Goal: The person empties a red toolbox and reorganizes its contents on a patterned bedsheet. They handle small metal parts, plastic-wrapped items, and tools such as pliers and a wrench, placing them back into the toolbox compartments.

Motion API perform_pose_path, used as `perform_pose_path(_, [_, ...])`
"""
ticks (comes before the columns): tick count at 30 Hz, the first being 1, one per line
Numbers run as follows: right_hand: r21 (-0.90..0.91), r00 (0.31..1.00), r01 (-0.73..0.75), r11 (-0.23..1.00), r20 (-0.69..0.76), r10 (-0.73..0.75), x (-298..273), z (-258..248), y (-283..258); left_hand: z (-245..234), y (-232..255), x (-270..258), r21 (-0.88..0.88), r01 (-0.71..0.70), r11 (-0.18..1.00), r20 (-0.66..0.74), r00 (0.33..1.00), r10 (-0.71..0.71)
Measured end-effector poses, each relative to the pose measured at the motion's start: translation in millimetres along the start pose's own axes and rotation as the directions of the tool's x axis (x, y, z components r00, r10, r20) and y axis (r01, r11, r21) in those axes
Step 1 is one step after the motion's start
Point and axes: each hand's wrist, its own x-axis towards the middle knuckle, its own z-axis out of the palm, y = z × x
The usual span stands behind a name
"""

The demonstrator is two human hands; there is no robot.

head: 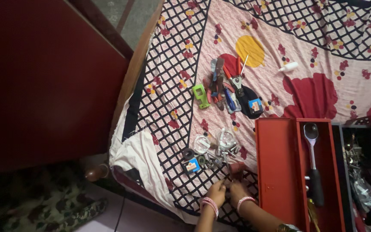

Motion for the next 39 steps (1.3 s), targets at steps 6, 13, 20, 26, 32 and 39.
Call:
perform_pose_path(6, [0.527,0.947,-0.236,0.816,-0.063,0.314,14,-8,4,12,-2,6,-0.174,-0.092,0.980,-0.024,0.996,0.089])
perform_pose_path(13, [0.768,0.910,-0.226,0.600,-0.053,0.411,21,-11,3,0,3,5,-0.160,0.000,0.987,0.007,1.000,0.001])
perform_pose_path(20, [0.977,0.984,-0.155,0.149,0.141,0.106,10,-11,-3,-15,17,-25,-0.100,-0.139,0.985,-0.174,0.977,0.120])
perform_pose_path(26, [0.995,0.998,-0.057,0.080,0.059,-0.026,-30,-52,-2,-26,51,-62,-0.364,-0.239,0.900,-0.234,0.959,0.160])
perform_pose_path(32, [0.991,0.995,0.052,0.121,-0.041,-0.090,-105,-127,17,-21,85,-84,-0.449,-0.256,0.856,-0.176,0.965,0.196])
perform_pose_path(39, [0.914,0.989,0.018,0.406,-0.075,0.125,-218,-166,64,18,149,-142,-0.133,-0.545,0.828,-0.018,0.836,0.548])
